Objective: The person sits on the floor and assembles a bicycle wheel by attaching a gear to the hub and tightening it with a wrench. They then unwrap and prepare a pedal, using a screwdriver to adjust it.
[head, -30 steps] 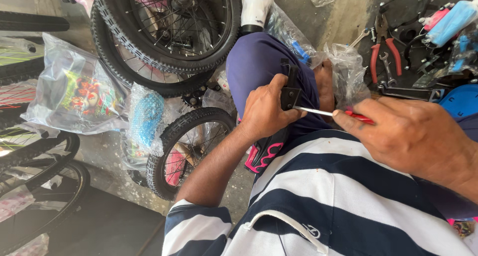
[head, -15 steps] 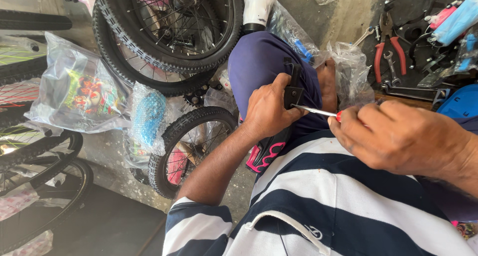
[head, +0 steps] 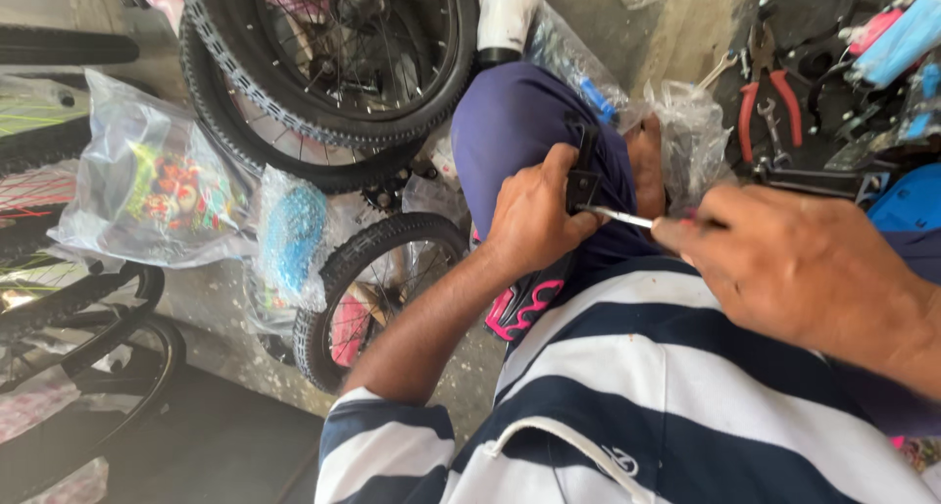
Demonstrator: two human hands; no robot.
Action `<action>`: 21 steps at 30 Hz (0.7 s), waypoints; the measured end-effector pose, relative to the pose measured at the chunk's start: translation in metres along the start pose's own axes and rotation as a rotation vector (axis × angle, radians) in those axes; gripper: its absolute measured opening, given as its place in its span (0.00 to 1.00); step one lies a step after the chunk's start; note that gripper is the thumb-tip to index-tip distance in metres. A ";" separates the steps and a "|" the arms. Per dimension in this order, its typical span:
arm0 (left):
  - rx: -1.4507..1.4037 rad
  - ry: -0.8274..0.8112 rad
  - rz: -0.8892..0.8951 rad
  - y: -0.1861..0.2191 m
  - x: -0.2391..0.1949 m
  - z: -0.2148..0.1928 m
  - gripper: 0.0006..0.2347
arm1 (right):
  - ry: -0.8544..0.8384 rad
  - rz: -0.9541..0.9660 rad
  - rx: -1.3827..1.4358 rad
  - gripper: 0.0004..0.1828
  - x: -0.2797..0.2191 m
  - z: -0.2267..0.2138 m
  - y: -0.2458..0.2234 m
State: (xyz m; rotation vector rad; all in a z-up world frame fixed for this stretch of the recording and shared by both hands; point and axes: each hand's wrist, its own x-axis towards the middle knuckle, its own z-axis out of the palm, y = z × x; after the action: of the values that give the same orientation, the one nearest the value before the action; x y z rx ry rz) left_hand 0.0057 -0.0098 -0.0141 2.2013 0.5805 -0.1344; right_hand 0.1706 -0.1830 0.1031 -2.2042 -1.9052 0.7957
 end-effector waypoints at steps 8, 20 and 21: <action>-0.008 0.026 0.019 -0.010 -0.004 0.014 0.31 | 0.074 -0.433 -0.592 0.23 -0.013 0.013 0.021; 0.086 0.044 -0.020 -0.042 0.026 0.050 0.34 | 0.285 -0.638 -0.675 0.22 0.053 0.152 0.136; 0.098 0.068 0.001 -0.042 0.025 0.053 0.35 | 0.238 -0.576 -0.617 0.22 0.056 0.157 0.141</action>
State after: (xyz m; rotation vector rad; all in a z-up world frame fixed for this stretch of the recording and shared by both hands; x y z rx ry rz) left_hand 0.0146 -0.0180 -0.0857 2.3090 0.6221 -0.0894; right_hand 0.2272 -0.1964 -0.1078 -1.6913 -2.6828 -0.1609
